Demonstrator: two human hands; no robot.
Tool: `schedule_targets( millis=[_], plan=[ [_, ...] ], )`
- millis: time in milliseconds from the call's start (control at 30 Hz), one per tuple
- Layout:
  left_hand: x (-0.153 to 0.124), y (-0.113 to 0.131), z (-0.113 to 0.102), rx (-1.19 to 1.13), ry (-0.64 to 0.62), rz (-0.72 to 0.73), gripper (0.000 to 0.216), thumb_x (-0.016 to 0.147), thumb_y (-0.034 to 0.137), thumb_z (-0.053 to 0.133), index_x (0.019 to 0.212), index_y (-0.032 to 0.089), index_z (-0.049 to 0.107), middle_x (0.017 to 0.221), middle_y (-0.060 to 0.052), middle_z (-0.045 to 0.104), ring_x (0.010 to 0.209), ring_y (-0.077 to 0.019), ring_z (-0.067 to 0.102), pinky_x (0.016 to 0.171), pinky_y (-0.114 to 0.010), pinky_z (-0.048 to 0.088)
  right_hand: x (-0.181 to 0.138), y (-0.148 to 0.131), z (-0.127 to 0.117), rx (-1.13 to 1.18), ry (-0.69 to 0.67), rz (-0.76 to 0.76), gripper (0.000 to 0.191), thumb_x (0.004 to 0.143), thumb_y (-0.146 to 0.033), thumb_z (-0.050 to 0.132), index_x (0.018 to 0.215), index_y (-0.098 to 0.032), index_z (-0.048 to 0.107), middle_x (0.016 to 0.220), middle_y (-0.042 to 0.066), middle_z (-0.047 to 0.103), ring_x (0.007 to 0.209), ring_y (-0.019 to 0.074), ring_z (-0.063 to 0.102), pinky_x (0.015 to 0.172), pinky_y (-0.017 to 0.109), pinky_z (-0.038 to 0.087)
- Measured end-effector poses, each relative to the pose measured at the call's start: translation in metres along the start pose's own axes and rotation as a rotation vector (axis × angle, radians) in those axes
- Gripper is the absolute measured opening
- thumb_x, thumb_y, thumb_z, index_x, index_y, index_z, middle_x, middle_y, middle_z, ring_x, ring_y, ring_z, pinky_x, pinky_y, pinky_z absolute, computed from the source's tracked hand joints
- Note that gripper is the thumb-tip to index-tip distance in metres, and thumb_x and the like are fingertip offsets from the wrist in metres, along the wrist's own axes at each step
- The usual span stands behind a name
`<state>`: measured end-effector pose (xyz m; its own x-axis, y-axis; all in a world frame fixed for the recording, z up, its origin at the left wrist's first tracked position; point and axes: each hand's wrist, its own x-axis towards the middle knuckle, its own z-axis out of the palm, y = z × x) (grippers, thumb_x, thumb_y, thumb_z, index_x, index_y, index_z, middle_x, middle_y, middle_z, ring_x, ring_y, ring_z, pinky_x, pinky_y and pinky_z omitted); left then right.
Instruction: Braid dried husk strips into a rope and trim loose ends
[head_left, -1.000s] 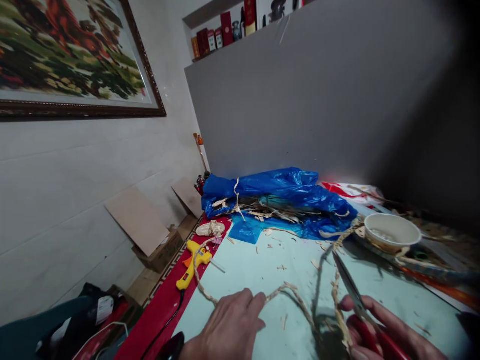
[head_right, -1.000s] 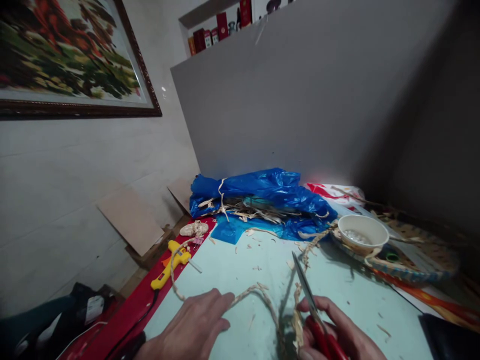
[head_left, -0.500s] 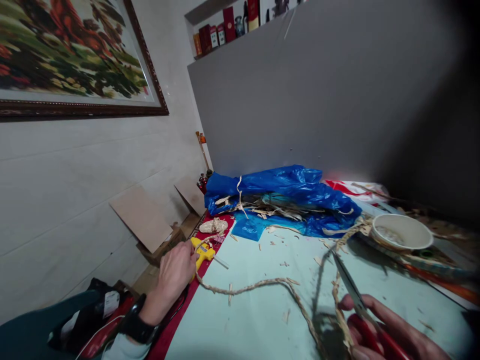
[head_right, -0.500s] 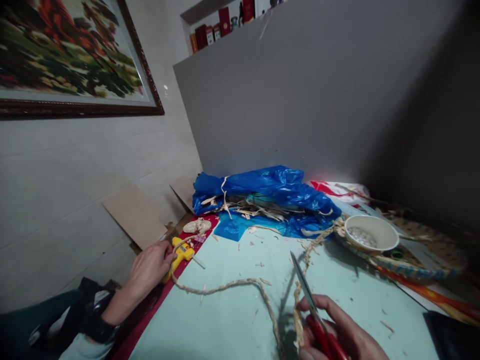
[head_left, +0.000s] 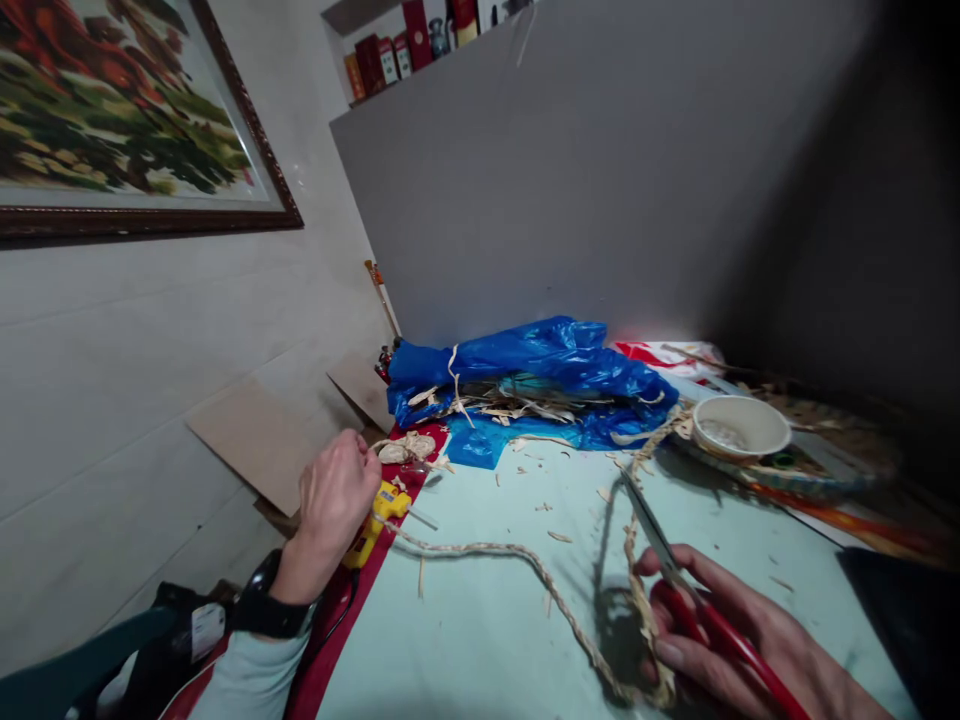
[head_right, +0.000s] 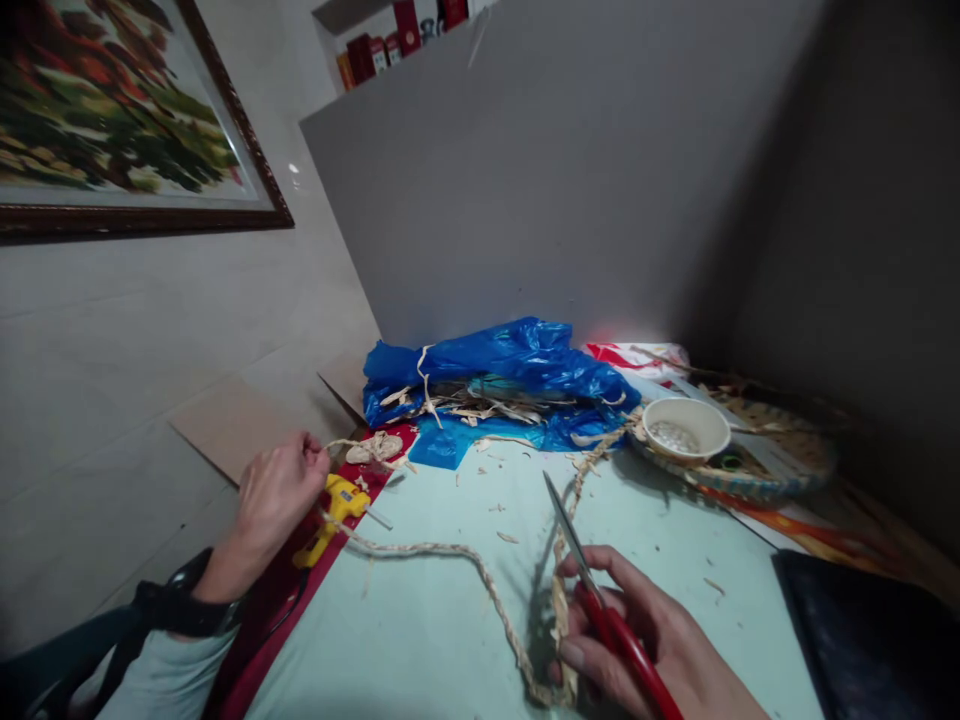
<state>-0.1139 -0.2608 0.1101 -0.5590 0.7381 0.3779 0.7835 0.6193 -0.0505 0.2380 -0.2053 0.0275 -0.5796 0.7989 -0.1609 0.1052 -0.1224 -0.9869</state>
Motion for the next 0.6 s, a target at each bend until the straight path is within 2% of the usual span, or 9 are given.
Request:
schedule_targets(
  millis=[100,200,267,367,433,533,600],
  plan=[
    [0.008,0.028,-0.02,-0.05,0.099,0.04,0.017,0.088,0.026,0.044,0.09,0.019,0.06,0.082,-0.01,0.073,0.076,-0.0276,0.068,0.06,-0.033,0.038,0.001,-0.012,-0.003,-0.047,-0.077,0.001,0.045,0.078,-0.05,0.069,0.109,-0.023,0.051,0.084,0.004,0.066,0.071,0.0188,0.061,0.063,0.026,0.052],
    [0.021,0.059,-0.034,-0.11,0.167,0.075,0.017,0.086,0.027,0.045,0.089,0.02,0.06,0.082,-0.01,0.072,0.076,-0.0296,0.067,0.059,-0.034,0.036,0.001,-0.023,-0.001,-0.038,-0.084,-0.011,0.041,0.077,-0.047,0.071,0.103,-0.022,0.051,0.075,0.0,0.062,0.064,0.0155,0.055,0.06,0.026,0.047],
    [0.033,0.08,-0.036,-0.17,0.186,0.102,0.018,0.086,0.027,0.045,0.09,0.02,0.061,0.084,-0.012,0.072,0.079,-0.0316,0.066,0.062,-0.036,0.037,0.0,-0.027,0.002,-0.009,-0.081,-0.035,0.042,0.075,-0.046,0.072,0.1,-0.022,0.05,0.072,-0.001,0.059,0.061,0.0136,0.051,0.059,0.025,0.044],
    [0.056,0.111,-0.027,-0.304,0.16,0.126,0.019,0.085,0.022,0.046,0.095,0.016,0.062,0.089,-0.017,0.069,0.086,-0.0345,0.065,0.069,-0.04,0.04,0.0,-0.027,0.006,0.086,-0.096,-0.11,0.046,0.074,-0.047,0.074,0.099,-0.02,0.047,0.069,-0.004,0.053,0.059,0.0109,0.045,0.057,0.024,0.039],
    [0.067,0.131,-0.014,-0.429,0.099,0.148,0.019,0.087,0.019,0.047,0.1,0.014,0.061,0.095,-0.016,0.067,0.092,-0.0329,0.063,0.077,-0.043,0.042,0.001,-0.024,0.007,0.161,-0.099,-0.14,0.049,0.072,-0.046,0.076,0.097,-0.02,0.044,0.069,-0.004,0.052,0.06,0.0101,0.044,0.058,0.023,0.037],
    [0.064,0.159,0.008,-0.666,-0.094,0.217,0.022,0.088,0.027,0.057,0.107,0.017,0.058,0.099,-0.005,0.064,0.09,-0.0228,0.061,0.083,-0.043,0.046,0.006,-0.016,0.007,0.266,-0.059,-0.155,0.054,0.067,-0.042,0.081,0.096,-0.02,0.041,0.07,-0.005,0.052,0.06,0.0091,0.044,0.056,0.022,0.035],
    [0.044,0.174,0.021,-0.849,-0.309,0.284,0.013,0.084,0.024,0.058,0.093,0.016,0.061,0.081,-0.003,0.063,0.078,-0.0211,0.061,0.074,-0.038,0.048,0.01,-0.01,0.006,0.306,-0.023,-0.164,0.055,0.066,-0.038,0.083,0.095,-0.021,0.039,0.069,-0.006,0.053,0.06,0.0094,0.047,0.056,0.022,0.035]
  ],
)
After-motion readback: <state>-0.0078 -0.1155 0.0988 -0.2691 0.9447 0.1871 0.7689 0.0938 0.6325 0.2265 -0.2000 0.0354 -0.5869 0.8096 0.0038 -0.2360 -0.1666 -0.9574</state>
